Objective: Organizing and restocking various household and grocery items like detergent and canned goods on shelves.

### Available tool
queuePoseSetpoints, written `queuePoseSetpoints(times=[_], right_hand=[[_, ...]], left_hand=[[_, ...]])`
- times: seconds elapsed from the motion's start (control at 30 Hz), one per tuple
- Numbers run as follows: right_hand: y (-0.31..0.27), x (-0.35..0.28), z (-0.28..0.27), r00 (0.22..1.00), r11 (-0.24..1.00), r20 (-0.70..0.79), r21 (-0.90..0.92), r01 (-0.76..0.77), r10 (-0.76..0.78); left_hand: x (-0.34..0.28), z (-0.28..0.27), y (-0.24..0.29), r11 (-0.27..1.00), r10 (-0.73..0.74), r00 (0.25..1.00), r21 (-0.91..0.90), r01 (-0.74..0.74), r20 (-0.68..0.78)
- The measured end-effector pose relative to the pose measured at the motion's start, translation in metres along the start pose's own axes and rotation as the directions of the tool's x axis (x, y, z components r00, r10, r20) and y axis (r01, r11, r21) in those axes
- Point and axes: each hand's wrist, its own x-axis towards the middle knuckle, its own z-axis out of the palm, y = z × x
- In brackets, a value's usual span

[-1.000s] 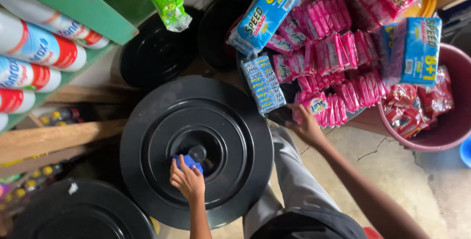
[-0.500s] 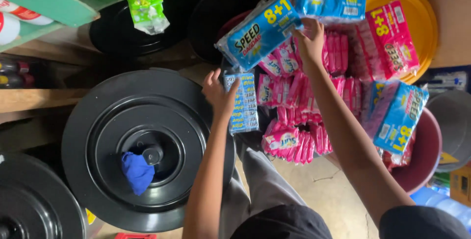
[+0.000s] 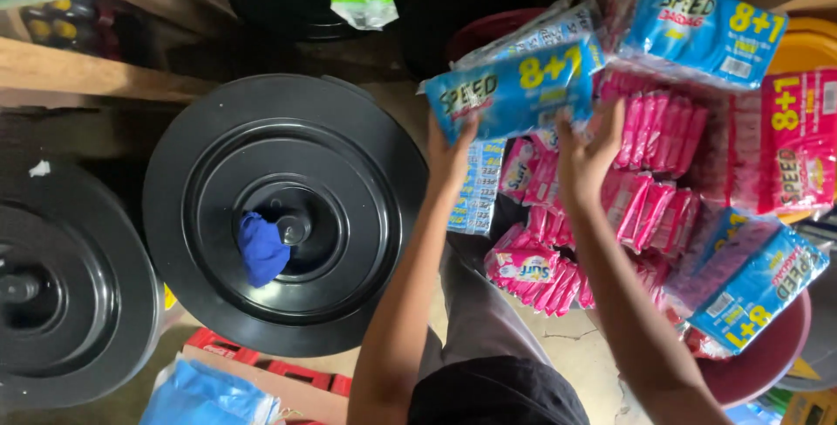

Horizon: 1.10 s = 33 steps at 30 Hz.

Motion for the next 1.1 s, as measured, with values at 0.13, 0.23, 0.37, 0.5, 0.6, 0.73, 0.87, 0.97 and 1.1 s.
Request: queuePoseSetpoints(times=[0.13, 0.23, 0.37, 0.5, 0.6, 0.73, 0.87, 0.97, 1.1], right_hand=[[-0.091, -0.063, 0.075, 0.972, 0.971, -0.051, -0.057, -0.231, 0.228], [-0.046, -0.125, 0.102, 0.912, 0.910, -0.041, -0.073, -0.409, 0.407], [-0.035, -0.173, 0.167, 0.837, 0.838, 0.037, -0.026, -0.545, 0.546], [0.007, -0.216, 0.236, 0.777, 0.788, 0.132, -0.113, -0.606, 0.616], [0.025, -0.238, 0.279, 0.744, 0.754, 0.152, -0.252, -0.607, 0.650], [0.027, -0.246, 0.297, 0.684, 0.711, 0.203, -0.280, -0.645, 0.700], [0.035, -0.221, 0.261, 0.615, 0.702, 0.361, -0.201, -0.683, 0.701], [-0.001, -0.176, 0.202, 0.754, 0.802, 0.272, -0.174, -0.572, 0.597], [0.074, -0.122, 0.093, 0.997, 0.728, 0.031, -0.684, -0.035, 0.076]], left_hand=[[-0.023, -0.057, 0.081, 0.996, 0.006, 0.993, 0.087, 0.005, -0.120], [-0.021, -0.126, 0.096, 0.982, 0.046, 0.975, 0.190, -0.004, -0.220], [-0.008, -0.224, 0.091, 0.929, 0.072, 0.944, 0.366, 0.054, -0.321], [0.004, -0.302, 0.098, 0.869, 0.110, 0.893, 0.478, 0.126, -0.436], [0.016, -0.348, 0.101, 0.823, 0.157, 0.893, 0.555, 0.117, -0.421], [0.055, -0.431, 0.058, 0.666, 0.302, 0.916, 0.745, -0.006, -0.263], [0.065, -0.438, 0.025, 0.365, 0.366, 0.830, 0.885, 0.288, -0.421], [0.022, -0.344, 0.053, 0.433, 0.398, 0.829, 0.877, 0.207, -0.392], [-0.048, -0.217, 0.025, 0.603, 0.529, 0.849, 0.699, -0.384, 0.010]])
